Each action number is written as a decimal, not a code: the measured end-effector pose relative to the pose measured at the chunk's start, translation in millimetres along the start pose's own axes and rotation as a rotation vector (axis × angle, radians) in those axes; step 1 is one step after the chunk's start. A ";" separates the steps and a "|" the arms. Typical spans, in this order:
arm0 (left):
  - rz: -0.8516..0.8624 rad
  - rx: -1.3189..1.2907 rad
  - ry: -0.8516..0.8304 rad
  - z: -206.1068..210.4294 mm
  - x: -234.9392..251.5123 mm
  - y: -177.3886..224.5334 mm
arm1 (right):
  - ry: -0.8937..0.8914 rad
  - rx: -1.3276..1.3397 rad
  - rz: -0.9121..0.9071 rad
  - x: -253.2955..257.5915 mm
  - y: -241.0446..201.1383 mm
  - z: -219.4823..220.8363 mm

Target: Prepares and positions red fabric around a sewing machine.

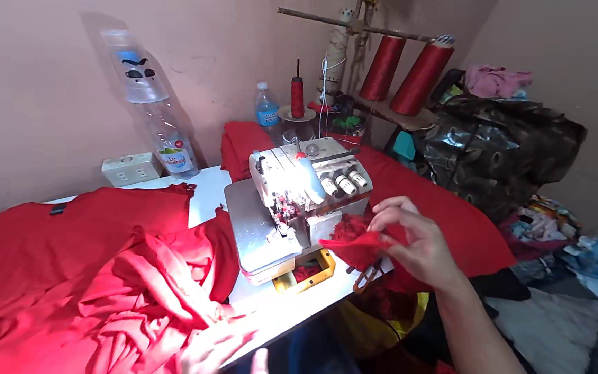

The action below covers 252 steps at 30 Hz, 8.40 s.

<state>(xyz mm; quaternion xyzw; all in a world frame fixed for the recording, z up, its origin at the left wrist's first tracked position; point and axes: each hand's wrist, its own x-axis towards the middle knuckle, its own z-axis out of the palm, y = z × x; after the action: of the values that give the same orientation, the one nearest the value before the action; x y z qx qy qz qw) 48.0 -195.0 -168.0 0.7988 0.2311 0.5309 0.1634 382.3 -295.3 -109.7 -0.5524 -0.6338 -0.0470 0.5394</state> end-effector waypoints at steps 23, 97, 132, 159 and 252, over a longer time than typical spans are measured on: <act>-0.400 -1.002 -0.229 -29.2 -36.0 45.5 | -0.574 1.089 0.254 -37.2 -109.9 125.5; -0.440 -1.412 -0.426 -23.3 -32.2 -28.0 | -0.667 1.283 0.225 -16.8 -90.9 129.8; -0.237 0.273 -0.037 -48.9 -3.6 11.2 | 0.083 0.010 -0.057 -39.1 -68.8 200.7; -0.288 0.240 -0.514 81.5 176.6 -56.3 | 0.442 0.590 0.667 -4.1 -18.0 166.3; 0.435 0.143 -0.831 39.2 142.3 19.5 | 0.041 0.572 0.204 0.9 -2.7 131.7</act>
<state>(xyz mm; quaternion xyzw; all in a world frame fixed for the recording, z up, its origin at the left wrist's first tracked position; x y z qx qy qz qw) 135.0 -134.8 -63.1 0.9826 0.0093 0.1710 0.0714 297.2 -209.5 -162.1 -0.4376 -0.5517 0.1767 0.6877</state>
